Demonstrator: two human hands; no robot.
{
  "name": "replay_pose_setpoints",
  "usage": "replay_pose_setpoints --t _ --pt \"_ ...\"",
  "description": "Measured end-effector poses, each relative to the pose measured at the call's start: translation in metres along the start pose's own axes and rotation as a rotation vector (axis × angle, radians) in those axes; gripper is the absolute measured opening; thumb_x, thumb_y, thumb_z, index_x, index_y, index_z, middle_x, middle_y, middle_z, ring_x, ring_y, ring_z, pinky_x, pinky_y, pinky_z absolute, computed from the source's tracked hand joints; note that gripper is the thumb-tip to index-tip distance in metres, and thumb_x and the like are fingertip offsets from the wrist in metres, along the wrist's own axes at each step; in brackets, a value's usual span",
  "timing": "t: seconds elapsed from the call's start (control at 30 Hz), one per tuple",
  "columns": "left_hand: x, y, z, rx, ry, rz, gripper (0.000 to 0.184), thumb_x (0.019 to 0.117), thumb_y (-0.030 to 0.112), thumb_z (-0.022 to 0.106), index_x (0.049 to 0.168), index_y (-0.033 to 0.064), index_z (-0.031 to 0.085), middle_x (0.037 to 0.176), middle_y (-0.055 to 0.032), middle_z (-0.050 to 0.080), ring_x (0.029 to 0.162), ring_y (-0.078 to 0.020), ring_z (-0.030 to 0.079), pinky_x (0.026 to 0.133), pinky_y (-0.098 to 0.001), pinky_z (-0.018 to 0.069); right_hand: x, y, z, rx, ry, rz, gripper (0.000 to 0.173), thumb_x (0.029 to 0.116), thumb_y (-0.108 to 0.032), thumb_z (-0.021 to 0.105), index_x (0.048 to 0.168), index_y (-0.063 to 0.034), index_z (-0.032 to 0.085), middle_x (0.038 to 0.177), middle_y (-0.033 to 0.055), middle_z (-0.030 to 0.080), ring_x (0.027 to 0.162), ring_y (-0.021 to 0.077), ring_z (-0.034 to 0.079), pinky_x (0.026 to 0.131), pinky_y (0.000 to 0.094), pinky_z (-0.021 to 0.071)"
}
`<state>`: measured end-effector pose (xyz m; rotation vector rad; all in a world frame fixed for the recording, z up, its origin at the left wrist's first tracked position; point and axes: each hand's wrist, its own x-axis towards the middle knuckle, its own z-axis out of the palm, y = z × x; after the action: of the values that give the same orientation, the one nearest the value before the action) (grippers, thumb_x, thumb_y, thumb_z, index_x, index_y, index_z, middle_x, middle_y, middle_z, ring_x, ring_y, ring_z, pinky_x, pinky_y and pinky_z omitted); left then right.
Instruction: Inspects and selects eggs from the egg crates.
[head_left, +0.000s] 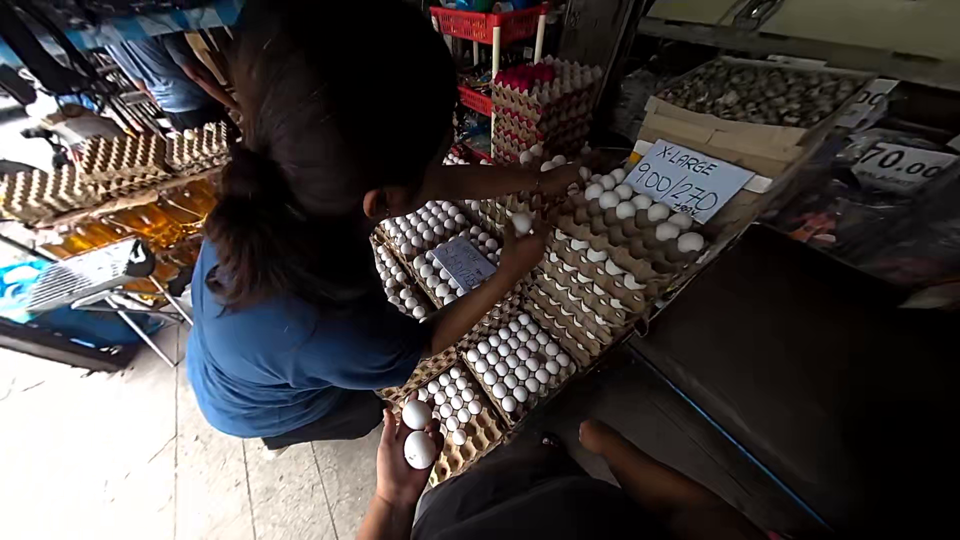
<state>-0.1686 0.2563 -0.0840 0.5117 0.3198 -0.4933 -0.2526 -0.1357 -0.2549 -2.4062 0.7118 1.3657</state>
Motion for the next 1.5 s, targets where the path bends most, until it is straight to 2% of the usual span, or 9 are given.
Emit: replay_pose_setpoints --t 0.13,0.27,0.53,0.7,0.77,0.93,1.03,1.4,1.5 --pt "-0.001 0.001 -0.002 -0.016 -0.011 0.005 0.072 0.1045 0.064 0.008 0.140 0.0179 0.049 0.114 -0.0149 0.069 0.072 -0.0186 0.067 0.058 -0.0298 0.0560 0.004 -0.004 -0.005 0.019 0.015 -0.004 0.041 0.1078 -0.023 0.045 0.130 0.0061 0.064 0.141 0.0256 0.060 0.137 0.0380 0.056 0.113 0.0572 0.0435" --pt "0.001 0.004 -0.002 -0.034 -0.027 0.008 0.072 0.1039 0.065 0.007 0.139 0.0180 0.049 0.113 -0.0152 0.069 0.071 -0.0187 0.068 0.058 -0.0295 0.0562 -0.003 -0.019 -0.017 -0.006 0.000 -0.047 0.043 0.1095 -0.024 0.042 0.136 0.0027 0.062 0.144 0.0239 0.059 0.138 0.0371 0.054 0.115 0.0560 0.0413" --pt "0.008 0.006 -0.003 -0.104 0.012 0.031 0.074 0.1043 0.064 0.004 0.139 0.0152 0.047 0.109 -0.0160 0.069 0.070 -0.0202 0.066 0.057 -0.0309 0.0549 0.002 -0.018 -0.016 -0.098 0.012 -0.190 0.041 0.1088 -0.028 0.045 0.134 -0.0015 0.065 0.137 0.0229 0.064 0.133 0.0374 0.058 0.112 0.0574 0.0438" --pt "0.011 0.001 0.001 -0.151 0.018 0.011 0.072 0.1045 0.063 0.005 0.140 0.0155 0.046 0.111 -0.0146 0.068 0.069 -0.0180 0.065 0.058 -0.0297 0.0548 0.000 -0.003 -0.018 -0.119 -0.009 -0.192 0.041 0.1096 -0.026 0.046 0.133 0.0010 0.065 0.138 0.0243 0.063 0.134 0.0377 0.057 0.114 0.0569 0.0420" --pt "0.015 -0.002 -0.003 -0.155 0.007 0.007 0.072 0.1046 0.064 0.007 0.144 0.0156 0.043 0.115 -0.0156 0.067 0.069 -0.0178 0.064 0.058 -0.0293 0.0539 0.003 0.004 -0.019 -0.144 -0.023 -0.179 0.041 0.1101 -0.027 0.045 0.134 -0.0001 0.064 0.138 0.0235 0.063 0.135 0.0366 0.057 0.114 0.0556 0.0419" --pt "0.020 -0.008 -0.005 -0.167 0.026 -0.013 0.073 0.1041 0.065 0.007 0.143 0.0151 0.044 0.114 -0.0163 0.067 0.070 -0.0193 0.065 0.058 -0.0301 0.0537 0.012 0.018 -0.015 -0.170 -0.032 -0.137 0.041 0.1101 -0.028 0.045 0.135 -0.0035 0.065 0.139 0.0214 0.064 0.135 0.0359 0.057 0.115 0.0556 0.0421" --pt "0.018 -0.007 -0.002 -0.141 0.056 -0.012 0.073 0.1050 0.063 0.007 0.142 0.0143 0.046 0.114 -0.0161 0.067 0.072 -0.0193 0.066 0.058 -0.0300 0.0548 0.012 0.017 -0.010 -0.134 -0.040 -0.140 0.040 0.1097 -0.026 0.047 0.135 -0.0008 0.064 0.139 0.0239 0.063 0.135 0.0383 0.056 0.114 0.0574 0.0414" --pt "0.015 0.007 -0.004 -0.180 0.106 0.001 0.072 0.1047 0.064 0.009 0.145 0.0168 0.045 0.114 -0.0164 0.066 0.071 -0.0190 0.065 0.061 -0.0301 0.0546 0.010 0.002 0.003 -0.127 -0.041 -0.147 0.038 0.1099 -0.025 0.046 0.135 -0.0031 0.065 0.138 0.0211 0.064 0.135 0.0349 0.057 0.115 0.0536 0.0420" --pt "0.015 0.016 0.002 -0.129 0.097 0.036 0.069 0.1059 0.062 0.008 0.142 0.0162 0.046 0.112 -0.0157 0.067 0.072 -0.0192 0.065 0.062 -0.0311 0.0545 0.013 0.000 0.003 -0.124 -0.024 -0.160 0.037 0.1103 -0.024 0.046 0.134 -0.0027 0.065 0.137 0.0214 0.065 0.134 0.0348 0.058 0.114 0.0534 0.0427"
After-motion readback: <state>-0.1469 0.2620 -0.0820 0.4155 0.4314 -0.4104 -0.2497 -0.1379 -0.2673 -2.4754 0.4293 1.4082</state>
